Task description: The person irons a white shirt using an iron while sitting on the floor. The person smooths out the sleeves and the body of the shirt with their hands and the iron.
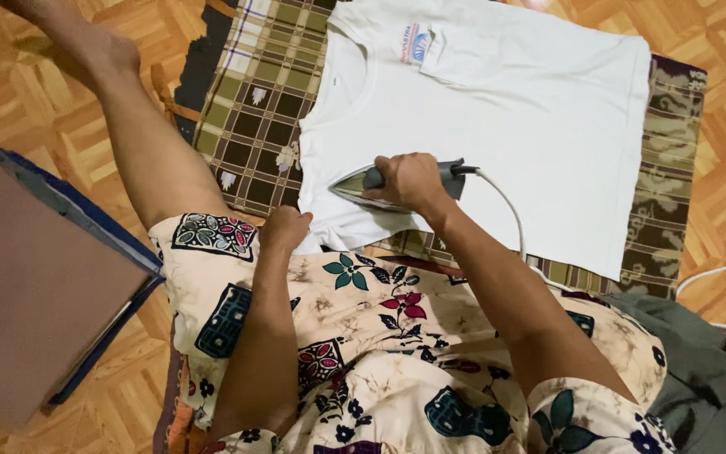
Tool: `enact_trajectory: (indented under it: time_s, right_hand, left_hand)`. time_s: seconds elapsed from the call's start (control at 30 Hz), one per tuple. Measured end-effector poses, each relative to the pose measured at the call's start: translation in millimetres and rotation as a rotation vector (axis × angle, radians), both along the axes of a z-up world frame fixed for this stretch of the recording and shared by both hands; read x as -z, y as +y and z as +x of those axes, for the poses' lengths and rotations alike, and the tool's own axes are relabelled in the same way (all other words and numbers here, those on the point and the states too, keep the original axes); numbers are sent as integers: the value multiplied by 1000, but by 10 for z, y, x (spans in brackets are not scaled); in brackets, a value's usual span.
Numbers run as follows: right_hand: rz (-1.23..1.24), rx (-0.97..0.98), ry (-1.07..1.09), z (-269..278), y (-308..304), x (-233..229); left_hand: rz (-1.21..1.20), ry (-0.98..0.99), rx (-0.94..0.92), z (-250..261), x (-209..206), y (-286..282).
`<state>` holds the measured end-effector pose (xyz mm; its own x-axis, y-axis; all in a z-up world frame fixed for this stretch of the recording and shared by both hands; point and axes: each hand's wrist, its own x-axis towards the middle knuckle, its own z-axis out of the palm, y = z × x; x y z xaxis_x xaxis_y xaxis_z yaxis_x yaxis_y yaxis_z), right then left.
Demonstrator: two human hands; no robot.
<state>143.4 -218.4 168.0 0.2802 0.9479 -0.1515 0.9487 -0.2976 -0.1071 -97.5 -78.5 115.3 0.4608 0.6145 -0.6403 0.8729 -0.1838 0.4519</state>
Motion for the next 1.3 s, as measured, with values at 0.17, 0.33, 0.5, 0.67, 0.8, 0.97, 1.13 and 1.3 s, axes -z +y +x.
enact_trajectory:
  time_s: [0.17, 0.33, 0.5, 0.67, 0.8, 0.97, 1.13, 1.3]
  right_hand:
    - [-11, 13, 13, 49, 284, -16]
    - [-27, 10, 3, 14, 321, 32]
    - [-30, 0, 31, 83, 287, 84]
    - [-7, 175, 16, 224, 334, -104]
    - [-25, 197, 1, 241, 475, -125]
    - [-112, 67, 41, 109, 507, -8]
    - [-32, 107, 32, 170, 642, -18]
    - [14, -41, 24, 176, 696, 185]
  left_hand:
    - [0, 22, -52, 3, 53, 42]
    - [21, -41, -173, 114, -398, -115]
    - [100, 39, -223, 207, -51, -32]
    - [78, 74, -235, 152, 212, 52]
    - [46, 70, -219, 167, 39, 2]
    - [40, 70, -255, 176, 114, 4]
    - [15, 81, -230, 175, -76, -39]
    - [8, 61, -209, 183, -156, -30]
